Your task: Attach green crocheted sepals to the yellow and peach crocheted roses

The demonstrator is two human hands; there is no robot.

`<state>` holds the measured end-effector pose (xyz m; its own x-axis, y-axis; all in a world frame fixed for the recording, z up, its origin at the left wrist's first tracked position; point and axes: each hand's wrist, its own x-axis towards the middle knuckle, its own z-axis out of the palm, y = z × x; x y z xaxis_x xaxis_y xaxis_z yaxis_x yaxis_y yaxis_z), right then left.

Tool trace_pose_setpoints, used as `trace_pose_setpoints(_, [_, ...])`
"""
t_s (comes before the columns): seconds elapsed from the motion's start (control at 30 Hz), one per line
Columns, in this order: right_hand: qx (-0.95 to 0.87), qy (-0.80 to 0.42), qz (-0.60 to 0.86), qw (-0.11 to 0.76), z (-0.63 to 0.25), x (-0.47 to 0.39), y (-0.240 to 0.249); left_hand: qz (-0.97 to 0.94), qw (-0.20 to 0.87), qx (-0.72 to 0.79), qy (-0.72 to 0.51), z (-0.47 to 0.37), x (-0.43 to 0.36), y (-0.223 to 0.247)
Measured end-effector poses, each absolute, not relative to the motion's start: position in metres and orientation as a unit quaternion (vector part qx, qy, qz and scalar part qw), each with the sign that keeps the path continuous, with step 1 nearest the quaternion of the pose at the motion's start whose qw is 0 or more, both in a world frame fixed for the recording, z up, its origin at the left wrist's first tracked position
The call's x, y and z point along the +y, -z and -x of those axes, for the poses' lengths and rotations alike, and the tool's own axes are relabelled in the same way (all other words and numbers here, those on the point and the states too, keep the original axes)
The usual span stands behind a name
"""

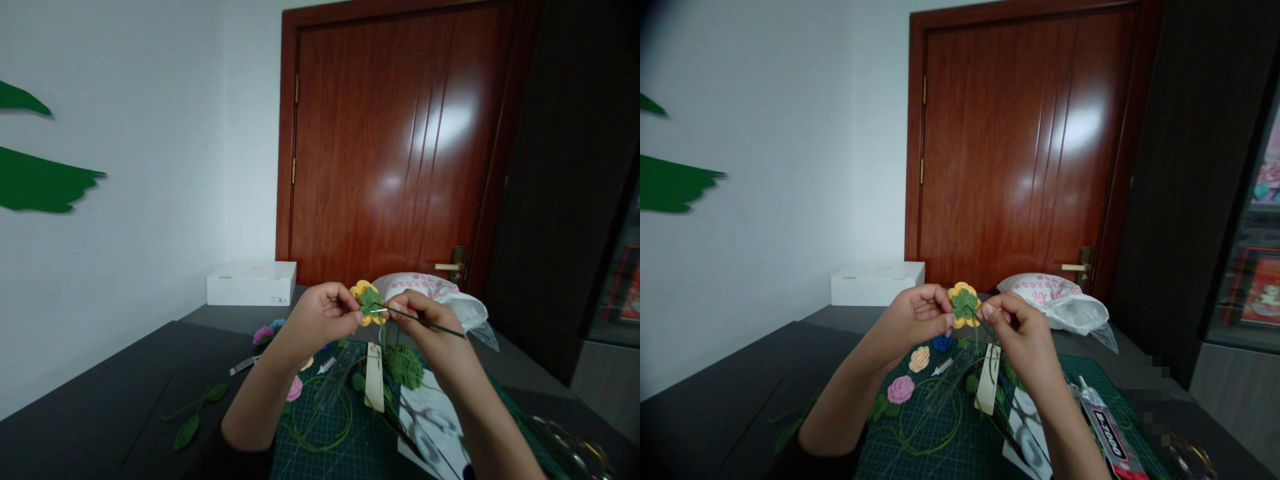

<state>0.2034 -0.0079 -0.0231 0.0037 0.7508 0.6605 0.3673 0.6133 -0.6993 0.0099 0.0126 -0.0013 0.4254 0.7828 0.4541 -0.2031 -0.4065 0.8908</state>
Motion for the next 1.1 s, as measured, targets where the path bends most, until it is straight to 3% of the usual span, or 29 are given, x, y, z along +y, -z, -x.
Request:
trace_pose_setpoints(0.13, [-0.676, -0.236, 0.386, 0.581, -0.206, -0.004, 0.026, -0.674, 0.519, 0.206, -0.483, -0.009, 0.012, 0.001])
trace_pose_setpoints(0.4, [-0.681, -0.232, 0.387, 0.576, -0.209, -0.003, 0.027, -0.675, 0.53, 0.196, -0.474, -0.009, 0.014, 0.003])
trace_pose_setpoints(0.67, [-0.712, -0.084, 0.412, 0.562, -0.207, -0.013, 0.018, -0.695, 0.521, 0.213, -0.448, -0.007, 0.016, 0.002])
trace_pose_setpoints(1.1, [-0.661, -0.269, 0.376, 0.591, -0.206, -0.005, 0.025, -0.699, 0.526, 0.215, -0.435, -0.003, 0.013, -0.001])
